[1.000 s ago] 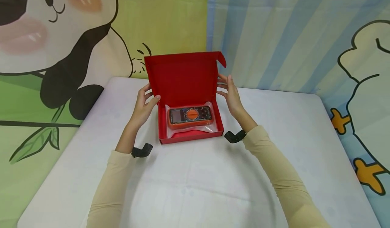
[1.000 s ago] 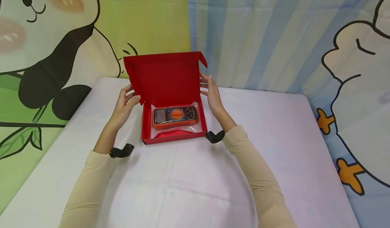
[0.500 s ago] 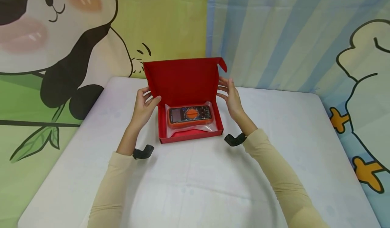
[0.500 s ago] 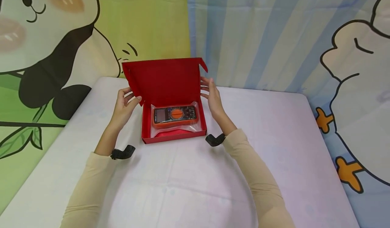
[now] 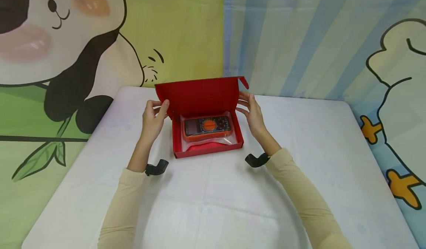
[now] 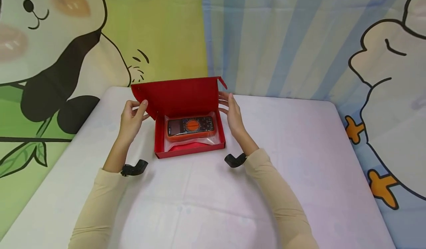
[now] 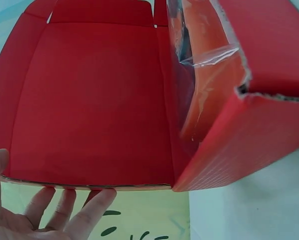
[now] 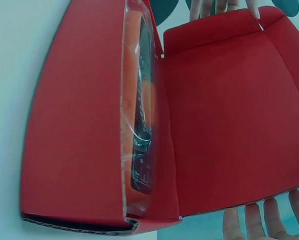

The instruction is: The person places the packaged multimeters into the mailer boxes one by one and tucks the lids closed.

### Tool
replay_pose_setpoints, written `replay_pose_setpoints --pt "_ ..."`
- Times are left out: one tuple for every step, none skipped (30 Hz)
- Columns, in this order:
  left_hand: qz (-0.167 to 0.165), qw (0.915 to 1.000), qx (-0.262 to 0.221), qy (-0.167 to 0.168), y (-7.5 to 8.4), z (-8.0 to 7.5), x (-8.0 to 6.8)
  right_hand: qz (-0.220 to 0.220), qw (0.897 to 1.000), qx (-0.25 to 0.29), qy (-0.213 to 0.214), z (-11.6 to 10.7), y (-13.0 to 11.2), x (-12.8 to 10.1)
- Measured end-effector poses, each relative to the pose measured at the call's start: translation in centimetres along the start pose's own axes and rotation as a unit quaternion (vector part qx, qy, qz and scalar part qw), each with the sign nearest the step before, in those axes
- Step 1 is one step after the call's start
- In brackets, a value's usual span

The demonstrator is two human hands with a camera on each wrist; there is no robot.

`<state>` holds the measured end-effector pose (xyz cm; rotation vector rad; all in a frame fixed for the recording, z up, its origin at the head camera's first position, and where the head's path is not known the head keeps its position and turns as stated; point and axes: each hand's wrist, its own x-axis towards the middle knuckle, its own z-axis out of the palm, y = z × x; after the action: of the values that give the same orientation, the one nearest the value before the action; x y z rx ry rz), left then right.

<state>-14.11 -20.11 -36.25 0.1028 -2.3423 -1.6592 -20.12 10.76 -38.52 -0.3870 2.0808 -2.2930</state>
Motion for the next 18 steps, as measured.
replay_pose_setpoints --pt "-0.001 1.0 0.0 0.004 0.01 0.06 0.02 -0.001 1.0 0.003 -0.001 -0.06 0.01 -0.1" --pt "-0.002 1.0 0.002 0.008 0.02 0.12 0.05 -0.001 1.0 0.005 -0.002 -0.13 0.0 -0.18" --pt "-0.004 0.9999 -0.001 0.01 0.01 0.19 0.08 -0.002 1.0 0.008 -0.003 -0.19 0.0 -0.25" --pt "-0.007 0.9999 -0.008 0.011 -0.03 0.18 0.06 -0.002 1.0 0.009 -0.006 -0.18 0.01 -0.29" --pt "-0.01 0.9998 -0.016 0.01 -0.04 0.17 0.03 -0.003 1.0 0.011 -0.007 -0.19 0.03 -0.32" --pt "-0.012 0.9996 -0.023 0.008 -0.08 0.16 0.01 -0.004 1.0 0.015 -0.008 -0.2 0.05 -0.34" --pt "-0.012 0.9995 -0.029 0.004 -0.1 0.14 -0.02 -0.004 1.0 0.016 -0.009 -0.2 0.05 -0.36" --pt "-0.012 0.9993 -0.036 0.001 -0.12 0.12 -0.01 -0.004 1.0 0.017 -0.008 -0.21 0.06 -0.38" --pt "-0.012 0.999 -0.043 -0.002 -0.13 0.1 -0.02 -0.005 1.0 0.019 -0.007 -0.24 0.06 -0.38" --pt "-0.01 0.9989 -0.045 -0.006 -0.12 0.08 -0.04 -0.006 1.0 0.017 -0.005 -0.25 0.05 -0.39" --pt "-0.008 0.9989 -0.046 -0.008 -0.12 0.05 -0.06 -0.008 1.0 0.019 -0.002 -0.28 0.05 -0.38" --pt "-0.005 0.9987 -0.049 -0.01 -0.13 0.03 -0.09 -0.01 1.0 0.019 0.0 -0.3 0.03 -0.38" --pt "-0.002 0.9986 -0.052 -0.012 -0.12 0.02 -0.12 -0.011 1.0 0.02 0.001 -0.32 0.01 -0.37" --pt "0.001 0.9983 -0.056 -0.013 -0.14 0.01 -0.16 -0.013 1.0 0.02 0.004 -0.35 -0.02 -0.36" --pt "0.003 0.9982 -0.059 -0.014 -0.16 0.0 -0.22 -0.015 1.0 0.02 0.006 -0.36 -0.05 -0.36" --pt "0.007 0.998 -0.062 -0.015 -0.18 0.01 -0.29 -0.015 1.0 0.019 0.008 -0.38 -0.05 -0.33" --pt "0.01 0.9978 -0.063 -0.016 -0.22 0.01 -0.35 -0.015 1.0 0.019 0.01 -0.39 -0.08 -0.32" --pt "0.015 0.9975 -0.067 -0.017 -0.25 0.03 -0.39 -0.014 1.0 0.019 0.012 -0.39 -0.14 -0.32"
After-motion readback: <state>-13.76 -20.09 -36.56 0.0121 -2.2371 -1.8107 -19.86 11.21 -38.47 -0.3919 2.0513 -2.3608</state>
